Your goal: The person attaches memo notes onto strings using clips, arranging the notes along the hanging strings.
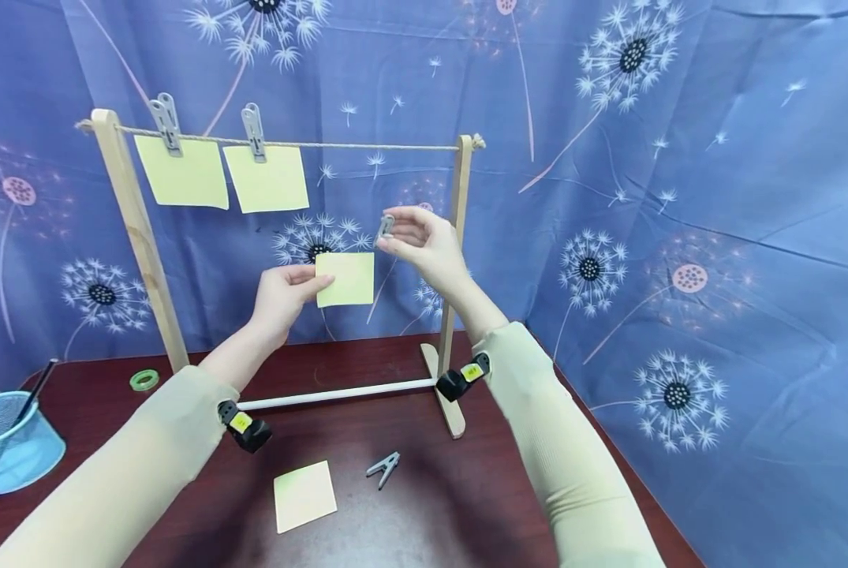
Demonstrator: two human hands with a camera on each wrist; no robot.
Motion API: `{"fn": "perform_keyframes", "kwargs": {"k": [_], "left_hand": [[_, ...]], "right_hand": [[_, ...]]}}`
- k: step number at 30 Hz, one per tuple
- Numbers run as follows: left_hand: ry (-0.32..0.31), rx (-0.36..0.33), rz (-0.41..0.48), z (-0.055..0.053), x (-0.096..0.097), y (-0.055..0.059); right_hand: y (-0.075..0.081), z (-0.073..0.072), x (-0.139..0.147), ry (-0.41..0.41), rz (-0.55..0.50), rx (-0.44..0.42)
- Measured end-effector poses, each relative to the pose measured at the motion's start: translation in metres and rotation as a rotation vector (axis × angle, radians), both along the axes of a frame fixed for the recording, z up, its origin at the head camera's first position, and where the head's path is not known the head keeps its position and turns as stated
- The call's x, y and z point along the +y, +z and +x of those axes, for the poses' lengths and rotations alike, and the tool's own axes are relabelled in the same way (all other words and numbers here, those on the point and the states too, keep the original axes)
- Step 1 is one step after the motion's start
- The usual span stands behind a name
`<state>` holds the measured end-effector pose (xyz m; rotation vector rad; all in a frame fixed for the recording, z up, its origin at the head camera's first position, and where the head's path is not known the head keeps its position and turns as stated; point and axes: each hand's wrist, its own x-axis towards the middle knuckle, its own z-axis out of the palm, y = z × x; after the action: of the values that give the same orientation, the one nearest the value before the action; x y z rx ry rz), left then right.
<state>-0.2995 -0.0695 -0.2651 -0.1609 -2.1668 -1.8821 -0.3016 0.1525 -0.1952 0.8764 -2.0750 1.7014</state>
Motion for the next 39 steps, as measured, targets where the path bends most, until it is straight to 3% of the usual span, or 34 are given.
{"fn": "perform_keyframes", "kwargs": {"k": [10,17,22,27,32,39], "left_hand": [[-0.004,0.096,0.025,0.004,0.005,0.033],[-0.020,0.153,0.013,-0.002,0.012,0.059],[0.014,0.177,0.002,-0.005,0.015,0.075],[0.042,0.171,0.008,-0.005,0.015,0.091],[0.070,0.146,0.013,-0.003,0.015,0.105],[0.109,0.117,0.006,-0.002,0.014,0.116]], "right_hand": [[0.041,0.001,-0.015,-0.017,-0.003,0.107],[0.070,0.003,-0.024,-0.061,-0.005,0.131],[0.085,-0.001,-0.032,-0.058,-0.024,0.157],[0.100,-0.005,-0.037,-0.062,-0.043,0.147],[0.115,-0.011,-0.037,-0.139,-0.016,0.138],[0.131,-0.017,-0.045,-0.204,0.010,0.090]]}}
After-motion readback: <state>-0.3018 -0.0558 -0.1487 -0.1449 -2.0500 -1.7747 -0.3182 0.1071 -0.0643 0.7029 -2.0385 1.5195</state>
